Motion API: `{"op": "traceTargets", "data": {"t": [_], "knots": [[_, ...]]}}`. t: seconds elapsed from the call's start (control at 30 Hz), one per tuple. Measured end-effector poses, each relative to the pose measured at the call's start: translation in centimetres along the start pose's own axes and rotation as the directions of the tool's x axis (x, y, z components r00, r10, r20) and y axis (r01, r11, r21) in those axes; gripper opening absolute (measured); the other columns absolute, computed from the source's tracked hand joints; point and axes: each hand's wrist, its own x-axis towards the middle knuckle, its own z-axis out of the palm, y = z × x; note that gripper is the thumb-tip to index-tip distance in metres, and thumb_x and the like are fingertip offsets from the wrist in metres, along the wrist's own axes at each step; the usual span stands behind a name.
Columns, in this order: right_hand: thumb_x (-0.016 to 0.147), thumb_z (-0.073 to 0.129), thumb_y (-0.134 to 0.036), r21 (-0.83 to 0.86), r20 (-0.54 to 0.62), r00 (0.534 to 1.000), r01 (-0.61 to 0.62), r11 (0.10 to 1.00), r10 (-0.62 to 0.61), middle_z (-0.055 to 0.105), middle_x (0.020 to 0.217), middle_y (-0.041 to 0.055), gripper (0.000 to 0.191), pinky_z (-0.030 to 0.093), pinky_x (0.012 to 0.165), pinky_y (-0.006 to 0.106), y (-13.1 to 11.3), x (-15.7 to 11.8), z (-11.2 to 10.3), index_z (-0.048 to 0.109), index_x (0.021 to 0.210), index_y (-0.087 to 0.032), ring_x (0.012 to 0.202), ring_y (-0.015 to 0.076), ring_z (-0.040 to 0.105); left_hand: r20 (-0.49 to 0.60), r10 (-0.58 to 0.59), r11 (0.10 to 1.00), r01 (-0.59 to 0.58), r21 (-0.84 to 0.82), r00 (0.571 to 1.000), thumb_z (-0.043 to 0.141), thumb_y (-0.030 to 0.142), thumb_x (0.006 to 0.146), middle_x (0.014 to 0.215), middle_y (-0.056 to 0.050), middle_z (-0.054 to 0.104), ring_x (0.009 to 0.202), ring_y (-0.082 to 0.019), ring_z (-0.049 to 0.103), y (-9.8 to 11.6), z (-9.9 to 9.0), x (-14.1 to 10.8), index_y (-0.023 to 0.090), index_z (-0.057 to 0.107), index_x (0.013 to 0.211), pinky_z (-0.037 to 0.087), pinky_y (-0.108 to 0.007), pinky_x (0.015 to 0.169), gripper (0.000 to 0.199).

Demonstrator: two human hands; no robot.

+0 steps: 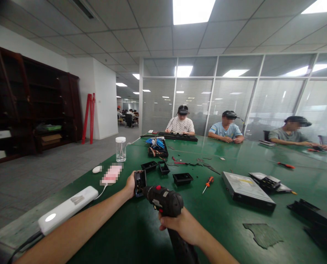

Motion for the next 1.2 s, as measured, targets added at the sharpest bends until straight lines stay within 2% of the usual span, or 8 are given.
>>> {"op": "traceTargets", "data": {"t": [0.17, 0.57, 1.2], "knots": [[0.066, 0.058, -0.022, -0.037, 0.006, 1.000, -0.003, 0.999, 0.003, 0.053, 0.076, 0.0003, 0.022, 0.045, 0.070, 0.032, -0.06, -0.15, -0.13, 0.056, 0.087, -0.014, 0.068, 0.0151, 0.054, 0.000, 0.004, 1.000, -0.004, -0.002, 1.000, 0.050, 0.035, 0.066, 0.049, 0.002, 0.053, 0.039, -0.013, 0.049, 0.13, 0.08, -0.19, 0.016, 0.059, 0.075, 0.038, -0.024, 0.040, 0.024], [0.065, 0.059, -0.024, -0.050, -0.003, 1.000, 0.008, 0.999, -0.008, 0.053, 0.076, 0.0011, 0.024, 0.046, 0.069, 0.033, -0.12, -0.02, 0.01, 0.056, 0.086, -0.014, 0.067, 0.0153, 0.053, 0.003, -0.038, 0.999, 0.038, -0.018, 0.999, 0.050, 0.037, 0.065, 0.046, 0.002, 0.050, 0.037, -0.012, 0.047, 0.01, 0.00, -0.05, 0.016, 0.054, 0.064, 0.037, -0.023, 0.040, 0.022], [0.063, 0.061, -0.026, -0.040, -0.009, 1.000, 0.004, 0.999, -0.004, 0.052, 0.074, 0.0012, 0.026, 0.047, 0.067, 0.032, -0.36, 0.02, 0.12, 0.057, 0.086, -0.014, 0.068, 0.0149, 0.051, 0.018, -0.049, 0.998, 0.050, -0.037, 0.999, 0.049, 0.036, 0.067, 0.047, 0.002, 0.050, 0.039, -0.012, 0.048, 0.22, 0.14, -0.35, 0.015, 0.056, 0.067, 0.038, -0.023, 0.041, 0.022]]}}
